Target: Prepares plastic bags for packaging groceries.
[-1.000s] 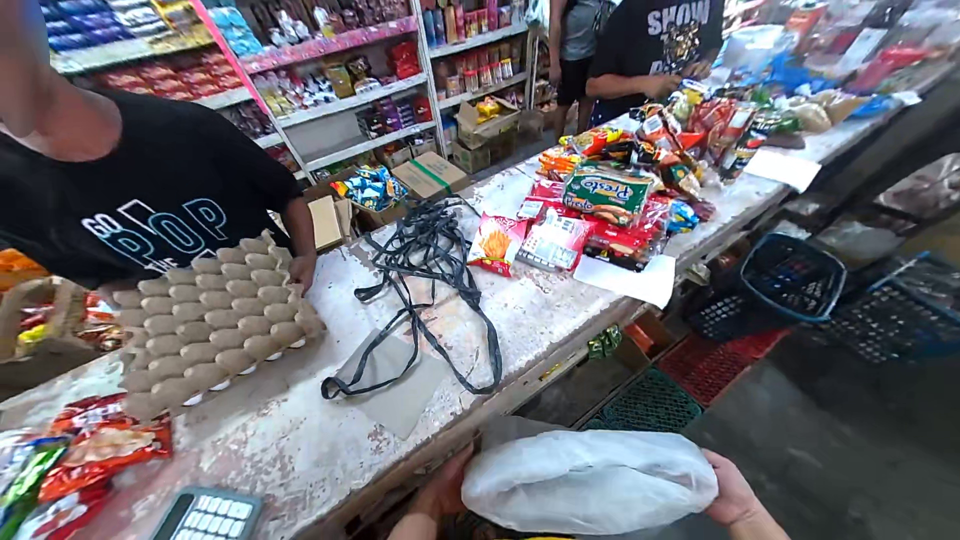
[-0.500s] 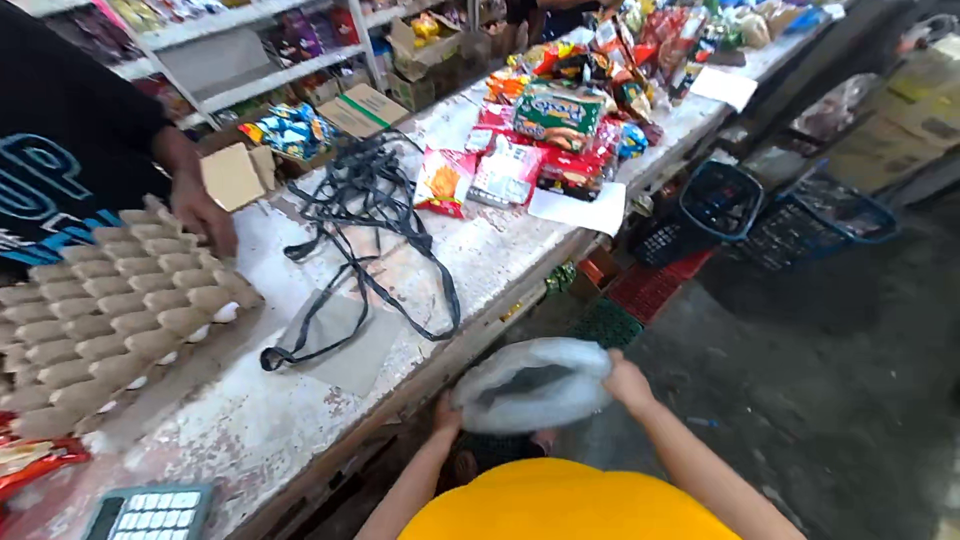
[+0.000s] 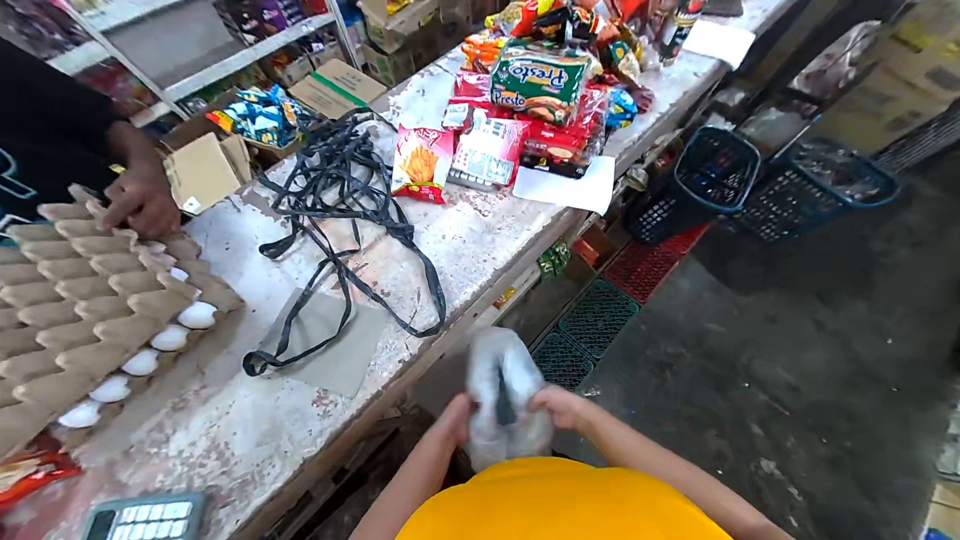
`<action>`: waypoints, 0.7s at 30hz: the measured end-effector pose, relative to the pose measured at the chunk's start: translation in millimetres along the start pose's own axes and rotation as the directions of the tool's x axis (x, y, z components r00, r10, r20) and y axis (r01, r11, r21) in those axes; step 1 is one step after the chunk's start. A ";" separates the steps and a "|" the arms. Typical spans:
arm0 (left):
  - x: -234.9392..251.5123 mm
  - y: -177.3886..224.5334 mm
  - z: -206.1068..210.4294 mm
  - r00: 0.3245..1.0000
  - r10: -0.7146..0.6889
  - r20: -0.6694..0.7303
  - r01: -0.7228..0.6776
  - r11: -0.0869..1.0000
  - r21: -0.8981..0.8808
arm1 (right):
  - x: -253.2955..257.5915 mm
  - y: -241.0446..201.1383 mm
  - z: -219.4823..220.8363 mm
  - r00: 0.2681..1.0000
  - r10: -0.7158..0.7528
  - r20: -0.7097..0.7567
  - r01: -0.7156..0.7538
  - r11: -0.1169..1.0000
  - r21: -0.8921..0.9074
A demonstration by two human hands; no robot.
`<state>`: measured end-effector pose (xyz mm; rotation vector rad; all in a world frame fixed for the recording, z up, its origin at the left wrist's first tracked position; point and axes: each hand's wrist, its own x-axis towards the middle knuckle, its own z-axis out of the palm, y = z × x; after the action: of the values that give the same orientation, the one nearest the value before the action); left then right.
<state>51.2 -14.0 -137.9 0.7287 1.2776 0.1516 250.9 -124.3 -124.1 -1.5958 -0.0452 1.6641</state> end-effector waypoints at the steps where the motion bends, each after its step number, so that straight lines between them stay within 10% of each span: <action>1: -0.9 -2.0 -24.3 1.000 -0.017 -0.019 0.014 0.986 -0.164 | -6.5 -10.5 -28.4 0.999 -0.038 -0.014 0.039 0.988 0.149; 4: 9.4 -7.6 -83.1 0.995 -0.047 -0.083 0.019 0.951 -0.309 | -0.6 -23.1 -126.5 0.986 -0.166 0.024 0.149 0.934 0.325; 8: 12.1 -38.1 -78.8 0.998 -0.060 0.020 0.060 0.998 -0.030 | 7.6 -12.4 -112.9 0.962 -0.165 -0.216 0.232 0.913 0.336; 11: 15.2 -47.8 -69.9 0.989 0.125 0.081 -0.145 0.935 0.322 | 17.1 -2.8 -102.5 0.901 -0.374 -0.221 0.355 0.927 -0.122; 15: 30.0 -36.9 -66.3 0.934 0.339 -0.113 -0.179 0.717 0.674 | 12.2 -18.6 -89.3 0.885 -0.418 -0.207 0.108 0.615 -0.781; 18: 27.2 -11.4 -57.4 0.849 0.495 -0.188 -0.141 0.554 0.821 | 12.9 -31.0 -84.8 0.816 -0.437 -0.378 -0.106 0.529 -0.842; 21: 18.2 6.2 -31.2 0.855 0.499 -0.139 -0.167 0.520 0.838 | 27.3 -26.1 -61.5 0.872 -0.375 -0.314 -0.017 0.618 -0.786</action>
<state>30.4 12.5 -152.4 1.8461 1.5436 0.0076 320.1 -121.7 -144.8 -2.4987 -0.7650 1.0820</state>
